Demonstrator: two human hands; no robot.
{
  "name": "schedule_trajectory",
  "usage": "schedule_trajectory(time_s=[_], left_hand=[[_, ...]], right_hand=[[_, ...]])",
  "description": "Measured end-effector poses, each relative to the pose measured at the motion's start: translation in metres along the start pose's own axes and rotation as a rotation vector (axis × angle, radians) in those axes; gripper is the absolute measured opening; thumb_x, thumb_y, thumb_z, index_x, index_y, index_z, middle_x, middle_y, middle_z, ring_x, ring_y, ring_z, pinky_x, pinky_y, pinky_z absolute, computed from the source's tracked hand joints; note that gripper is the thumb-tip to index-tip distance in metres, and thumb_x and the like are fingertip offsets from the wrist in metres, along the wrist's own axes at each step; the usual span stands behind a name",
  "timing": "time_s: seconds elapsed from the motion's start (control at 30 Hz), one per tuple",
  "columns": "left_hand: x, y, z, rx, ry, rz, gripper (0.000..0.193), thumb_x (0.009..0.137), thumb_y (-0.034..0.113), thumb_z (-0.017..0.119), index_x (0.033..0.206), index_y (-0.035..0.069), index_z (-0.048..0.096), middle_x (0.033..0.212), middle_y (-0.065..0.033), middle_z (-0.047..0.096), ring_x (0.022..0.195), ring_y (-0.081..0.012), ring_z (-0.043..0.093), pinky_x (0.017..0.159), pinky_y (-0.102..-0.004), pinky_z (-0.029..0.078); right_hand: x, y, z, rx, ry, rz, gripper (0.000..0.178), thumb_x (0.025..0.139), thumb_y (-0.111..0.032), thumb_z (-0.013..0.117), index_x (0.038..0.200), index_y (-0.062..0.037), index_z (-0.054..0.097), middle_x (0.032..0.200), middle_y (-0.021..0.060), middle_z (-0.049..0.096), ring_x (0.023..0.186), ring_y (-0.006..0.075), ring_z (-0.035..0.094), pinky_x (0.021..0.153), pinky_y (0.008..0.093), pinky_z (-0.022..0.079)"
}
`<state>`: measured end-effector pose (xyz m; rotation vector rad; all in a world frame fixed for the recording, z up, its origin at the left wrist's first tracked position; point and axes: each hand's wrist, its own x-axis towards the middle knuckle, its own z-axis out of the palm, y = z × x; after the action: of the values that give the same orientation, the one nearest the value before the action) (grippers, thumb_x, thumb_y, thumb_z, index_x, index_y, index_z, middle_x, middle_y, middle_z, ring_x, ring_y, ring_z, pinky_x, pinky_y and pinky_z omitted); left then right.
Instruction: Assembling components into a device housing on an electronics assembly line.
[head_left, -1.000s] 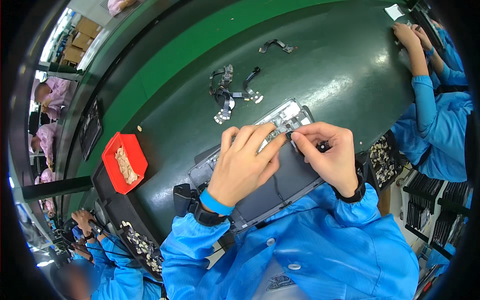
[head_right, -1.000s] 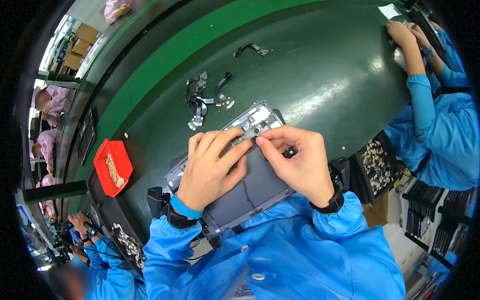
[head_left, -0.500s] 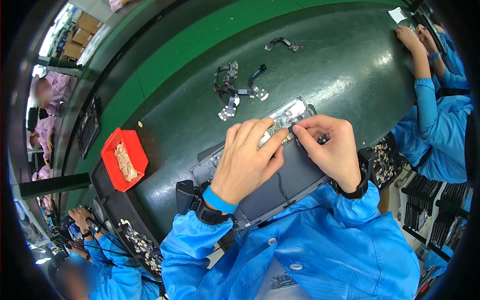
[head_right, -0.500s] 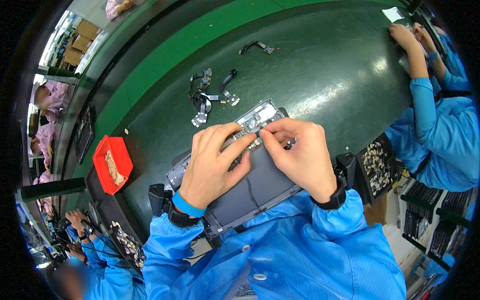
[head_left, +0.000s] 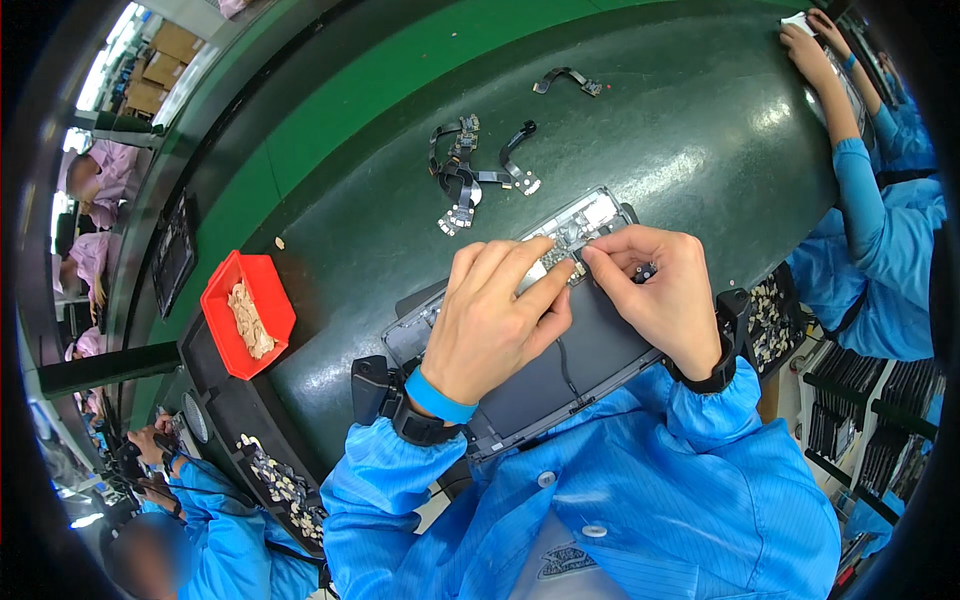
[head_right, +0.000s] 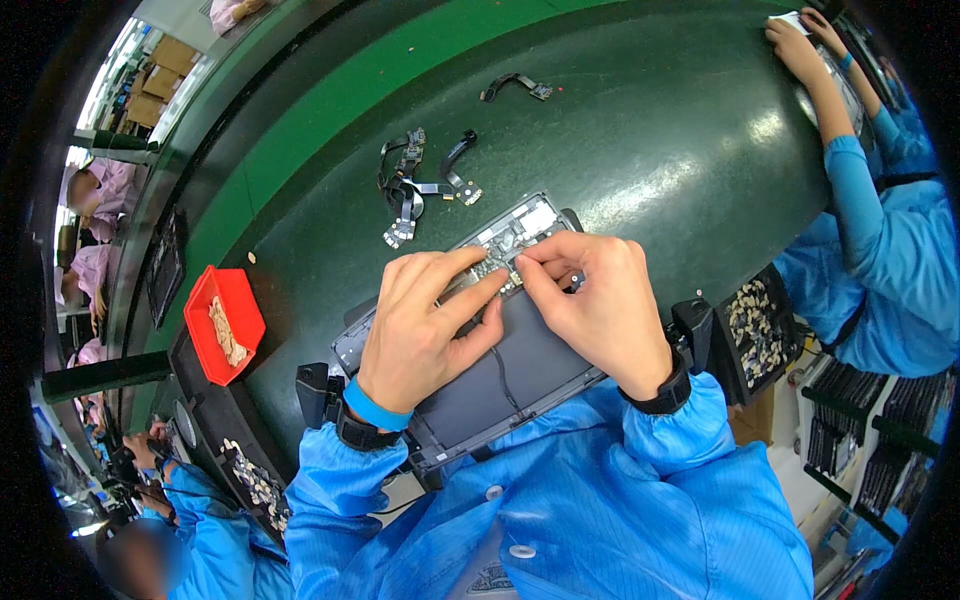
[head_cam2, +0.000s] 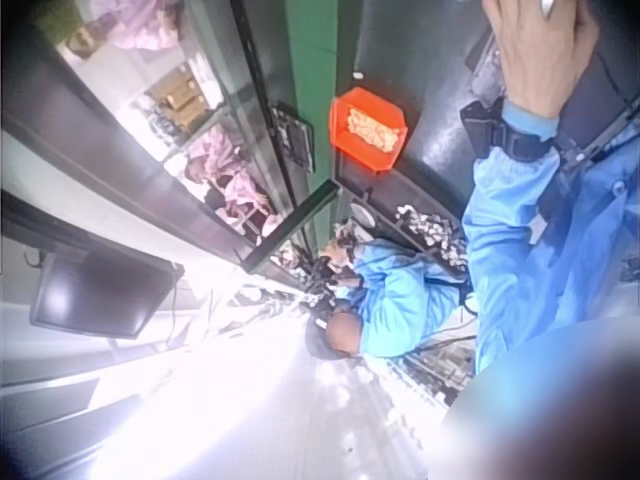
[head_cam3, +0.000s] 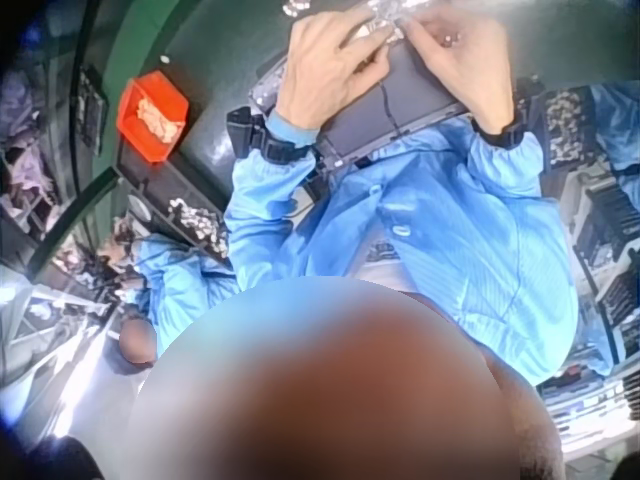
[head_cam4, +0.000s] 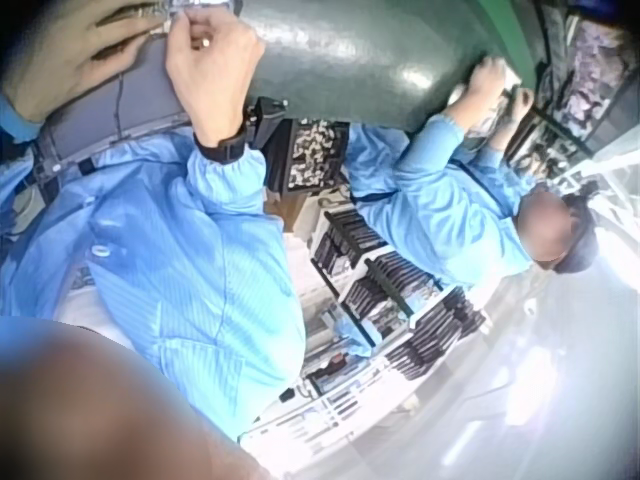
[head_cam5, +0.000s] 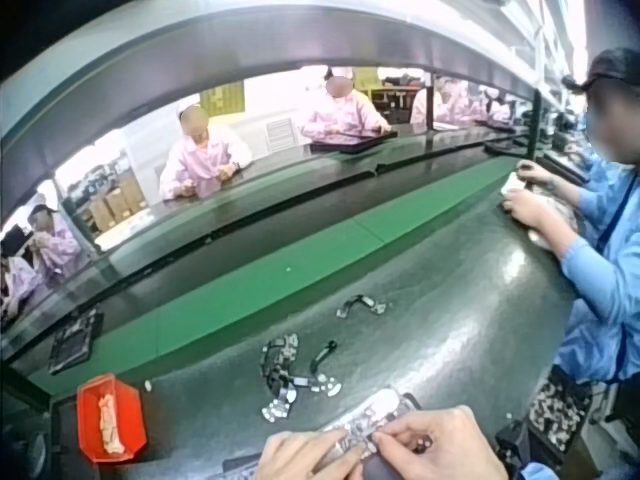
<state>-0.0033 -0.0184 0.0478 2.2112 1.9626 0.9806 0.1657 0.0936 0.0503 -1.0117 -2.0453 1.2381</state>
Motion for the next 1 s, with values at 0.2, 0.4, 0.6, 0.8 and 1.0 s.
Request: schedule_trajectory(time_s=[0.2, 0.4, 0.6, 0.8, 1.0], left_hand=[[-0.0005, -0.0006, 0.0010, -0.007, 0.011, -0.003, 0.030, 0.076, 0.009, 0.082, 0.105, 0.007, 0.079, 0.115, -0.0083, 0.070, 0.098, -0.0257, 0.066, 0.091, -0.0397, 0.048], [-0.0005, -0.0001, 0.0010, -0.006, 0.011, -0.003, 0.029, 0.076, 0.009, 0.082, 0.105, 0.007, 0.079, 0.115, -0.0081, 0.070, 0.097, -0.0252, 0.066, 0.091, -0.0396, 0.048], [-0.0025, -0.0019, 0.0013, -0.004, -0.001, 0.007, 0.026, 0.079, 0.011, 0.080, 0.105, 0.006, 0.078, 0.117, -0.0090, 0.068, 0.103, -0.0254, 0.064, 0.092, -0.0395, 0.047], [-0.0026, -0.0022, 0.0029, -0.013, 0.026, 0.001, 0.031, 0.075, 0.008, 0.082, 0.106, 0.008, 0.078, 0.115, -0.0077, 0.070, 0.096, -0.0252, 0.066, 0.090, -0.0392, 0.048], [-0.0023, -0.0031, 0.0023, -0.025, 0.019, 0.004, 0.032, 0.075, 0.009, 0.082, 0.107, 0.008, 0.077, 0.117, -0.0083, 0.069, 0.098, -0.0259, 0.066, 0.090, -0.0393, 0.048]], right_hand=[[0.0003, 0.0008, 0.0004, 0.018, -0.005, 0.001, 0.011, 0.088, -0.007, 0.075, 0.093, 0.0028, 0.077, 0.077, 0.0157, 0.076, 0.071, 0.0223, 0.077, 0.067, 0.0310, 0.060], [-0.0002, 0.0023, 0.0019, -0.005, -0.002, -0.004, 0.011, 0.089, -0.008, 0.075, 0.093, 0.0025, 0.077, 0.078, 0.0166, 0.076, 0.072, 0.0229, 0.078, 0.068, 0.0311, 0.061], [-0.0003, 0.0000, 0.0018, -0.024, -0.002, -0.004, 0.011, 0.088, -0.007, 0.075, 0.093, 0.0030, 0.077, 0.078, 0.0170, 0.076, 0.072, 0.0236, 0.078, 0.068, 0.0317, 0.061], [-0.0001, 0.0000, 0.0014, -0.030, -0.013, -0.010, 0.011, 0.088, -0.006, 0.075, 0.093, 0.0033, 0.077, 0.077, 0.0164, 0.076, 0.071, 0.0224, 0.077, 0.067, 0.0315, 0.061], [0.0012, 0.0014, 0.0004, -0.028, -0.036, 0.002, 0.012, 0.089, -0.007, 0.075, 0.094, 0.0032, 0.078, 0.077, 0.0157, 0.076, 0.071, 0.0207, 0.077, 0.067, 0.0301, 0.060]])
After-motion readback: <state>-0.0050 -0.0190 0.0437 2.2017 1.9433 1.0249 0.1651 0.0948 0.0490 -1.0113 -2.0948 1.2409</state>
